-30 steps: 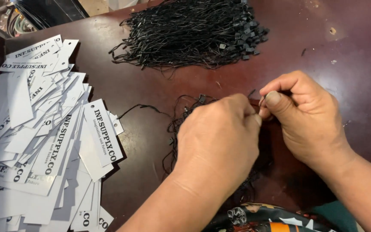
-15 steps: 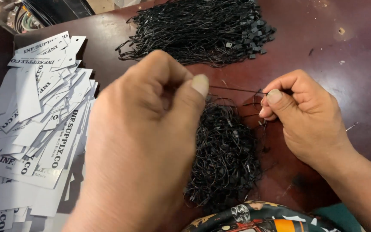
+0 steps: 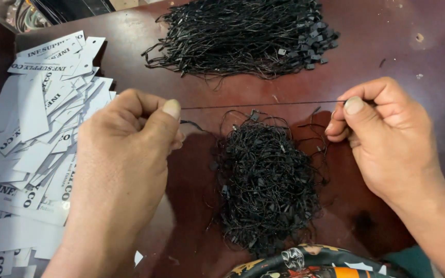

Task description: The person is separating individual black plastic tag fasteners from a large, tangled pile on a table.

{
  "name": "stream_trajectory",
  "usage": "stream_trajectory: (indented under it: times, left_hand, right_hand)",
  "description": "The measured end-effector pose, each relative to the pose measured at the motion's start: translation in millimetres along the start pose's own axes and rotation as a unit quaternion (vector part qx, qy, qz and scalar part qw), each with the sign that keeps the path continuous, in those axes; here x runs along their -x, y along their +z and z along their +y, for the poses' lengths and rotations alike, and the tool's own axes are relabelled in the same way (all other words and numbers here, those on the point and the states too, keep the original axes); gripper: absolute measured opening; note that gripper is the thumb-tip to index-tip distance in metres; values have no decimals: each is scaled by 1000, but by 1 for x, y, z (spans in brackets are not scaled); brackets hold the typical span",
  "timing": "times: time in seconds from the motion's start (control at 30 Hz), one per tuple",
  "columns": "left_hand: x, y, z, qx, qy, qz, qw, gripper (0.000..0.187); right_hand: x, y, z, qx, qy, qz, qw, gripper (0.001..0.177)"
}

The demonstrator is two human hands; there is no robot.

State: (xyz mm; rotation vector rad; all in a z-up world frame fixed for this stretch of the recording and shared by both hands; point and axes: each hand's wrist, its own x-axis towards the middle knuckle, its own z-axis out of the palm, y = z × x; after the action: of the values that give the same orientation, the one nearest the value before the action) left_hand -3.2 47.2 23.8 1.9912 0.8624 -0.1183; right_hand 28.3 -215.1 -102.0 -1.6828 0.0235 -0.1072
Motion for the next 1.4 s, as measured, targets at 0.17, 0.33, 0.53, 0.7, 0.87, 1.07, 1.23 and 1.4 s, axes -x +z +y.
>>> stream_trajectory:
  times: [0.17,0.33,0.53,0.7,0.87,1.07,1.23,1.4]
  left_hand:
    - [-20,10,-24,114,27,21,993,22]
    - [-35,12,-17,86,68,45,993,32]
    - [-97,28,-21,4,209,93,973,37]
    - [-147,52,-24,16,391,181,902,14]
    - [-158,59,-26,-21,434,207,877,14]
    - [-167,66,-31,-35,408,210,888,18]
    - [-173,74,-41,-67,412,209,885,18]
    - [-171,75,-42,-65,450,227,861,15]
  right_hand:
    - [-13,-3,-1,-53,49,11,997,3]
    - [-36,5,-7,-16,14,10,1000,4]
    - [-102,-2,-2,233,-158,-15,959,13]
    - [-154,-11,22,260,-296,9,919,28]
    - [-157,10,4,298,-257,47,918,48]
    - [-179,5,15,312,-269,53,910,27]
    - [-174,7,20,329,-260,50,907,18]
    - [-171,5,32,317,-354,45,879,7]
